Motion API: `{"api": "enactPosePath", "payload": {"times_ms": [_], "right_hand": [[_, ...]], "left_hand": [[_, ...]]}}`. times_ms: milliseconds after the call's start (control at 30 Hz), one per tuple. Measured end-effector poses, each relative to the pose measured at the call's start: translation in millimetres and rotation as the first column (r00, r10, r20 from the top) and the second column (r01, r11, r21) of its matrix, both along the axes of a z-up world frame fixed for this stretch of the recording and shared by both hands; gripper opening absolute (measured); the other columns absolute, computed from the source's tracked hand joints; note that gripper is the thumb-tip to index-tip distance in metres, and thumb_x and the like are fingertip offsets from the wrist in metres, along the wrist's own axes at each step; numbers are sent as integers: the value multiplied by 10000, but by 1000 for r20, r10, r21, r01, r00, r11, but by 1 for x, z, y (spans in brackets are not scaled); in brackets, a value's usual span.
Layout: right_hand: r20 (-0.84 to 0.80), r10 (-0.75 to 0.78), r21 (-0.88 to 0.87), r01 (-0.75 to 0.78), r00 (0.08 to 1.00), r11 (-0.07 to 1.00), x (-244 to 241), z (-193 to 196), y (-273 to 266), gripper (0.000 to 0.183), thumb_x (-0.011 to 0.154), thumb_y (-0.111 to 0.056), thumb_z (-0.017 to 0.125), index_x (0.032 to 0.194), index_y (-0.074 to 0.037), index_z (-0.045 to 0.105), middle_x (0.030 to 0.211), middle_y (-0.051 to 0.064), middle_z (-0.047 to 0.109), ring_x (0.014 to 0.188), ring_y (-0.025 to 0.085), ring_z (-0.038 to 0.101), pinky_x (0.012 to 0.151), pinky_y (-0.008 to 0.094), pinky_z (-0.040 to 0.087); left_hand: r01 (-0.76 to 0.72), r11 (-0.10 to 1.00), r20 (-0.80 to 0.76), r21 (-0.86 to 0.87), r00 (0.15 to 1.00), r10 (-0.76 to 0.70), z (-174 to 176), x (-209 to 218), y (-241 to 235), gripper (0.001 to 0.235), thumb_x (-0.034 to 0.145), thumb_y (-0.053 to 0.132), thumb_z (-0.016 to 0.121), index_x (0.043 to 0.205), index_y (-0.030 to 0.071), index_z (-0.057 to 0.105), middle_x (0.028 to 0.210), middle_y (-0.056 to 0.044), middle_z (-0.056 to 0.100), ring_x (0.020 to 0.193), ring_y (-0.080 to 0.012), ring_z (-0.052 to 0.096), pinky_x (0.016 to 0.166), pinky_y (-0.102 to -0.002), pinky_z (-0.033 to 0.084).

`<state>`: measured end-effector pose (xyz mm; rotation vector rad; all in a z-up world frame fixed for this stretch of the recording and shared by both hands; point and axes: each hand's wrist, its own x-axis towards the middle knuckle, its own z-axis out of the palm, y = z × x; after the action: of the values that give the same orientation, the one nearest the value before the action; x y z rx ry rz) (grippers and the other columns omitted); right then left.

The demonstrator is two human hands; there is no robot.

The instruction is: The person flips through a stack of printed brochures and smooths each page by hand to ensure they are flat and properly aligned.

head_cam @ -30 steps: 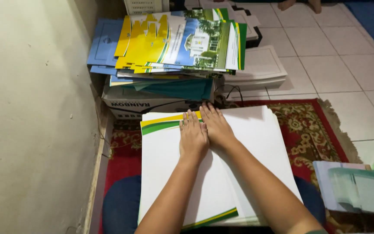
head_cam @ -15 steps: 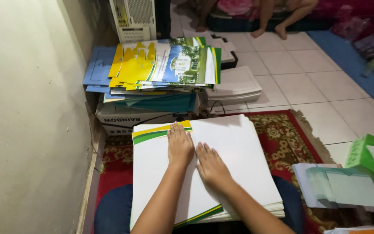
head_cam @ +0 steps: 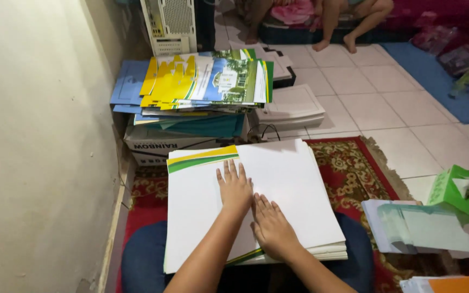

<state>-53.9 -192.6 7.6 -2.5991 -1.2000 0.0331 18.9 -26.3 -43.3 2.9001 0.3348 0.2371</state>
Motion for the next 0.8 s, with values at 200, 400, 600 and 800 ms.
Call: {"api": "enactPosePath", "payload": {"times_ms": [200,400,600,800], "right_hand": [[23,-3,-27,3,1000,1000,2,-3,1,644,1022,-281,310,1555,59,193,1663,215,168,1551,274,111,1230,435,69],[-25,-13,-58,12,1000,998,0,8,2,645,1031,-299,289,1569,36,168,1674,190,142,1552,253,89,1231,424,52],[59,2,-22,0,998,1000,1,-3,-1,641,1039,-301,287,1566,47,176,1677,193,143,1554,257,101,1235,429,61],[-80,-14,-129,3,997,992,23,-16,10,701,999,-300,318,1582,26,105,1693,176,39,1560,247,4,1234,437,-12]], "left_hand": [[31,997,1,-69,1000,-31,19,22,28,616,1017,351,281,1560,61,297,1647,-203,218,1538,-391,88,1195,-647,41],[12,996,-106,-93,994,-21,24,42,36,616,1024,340,254,1584,82,245,1678,-176,125,1551,-367,2,1194,-660,5],[8,1000,-139,20,990,-5,30,18,31,640,1040,436,169,1607,139,157,1675,-179,93,1541,-365,-41,1191,-594,-136],[-16,997,43,-80,999,19,24,3,30,628,1022,373,219,1575,81,269,1650,-234,169,1537,-428,-1,1143,-661,-167]]}}
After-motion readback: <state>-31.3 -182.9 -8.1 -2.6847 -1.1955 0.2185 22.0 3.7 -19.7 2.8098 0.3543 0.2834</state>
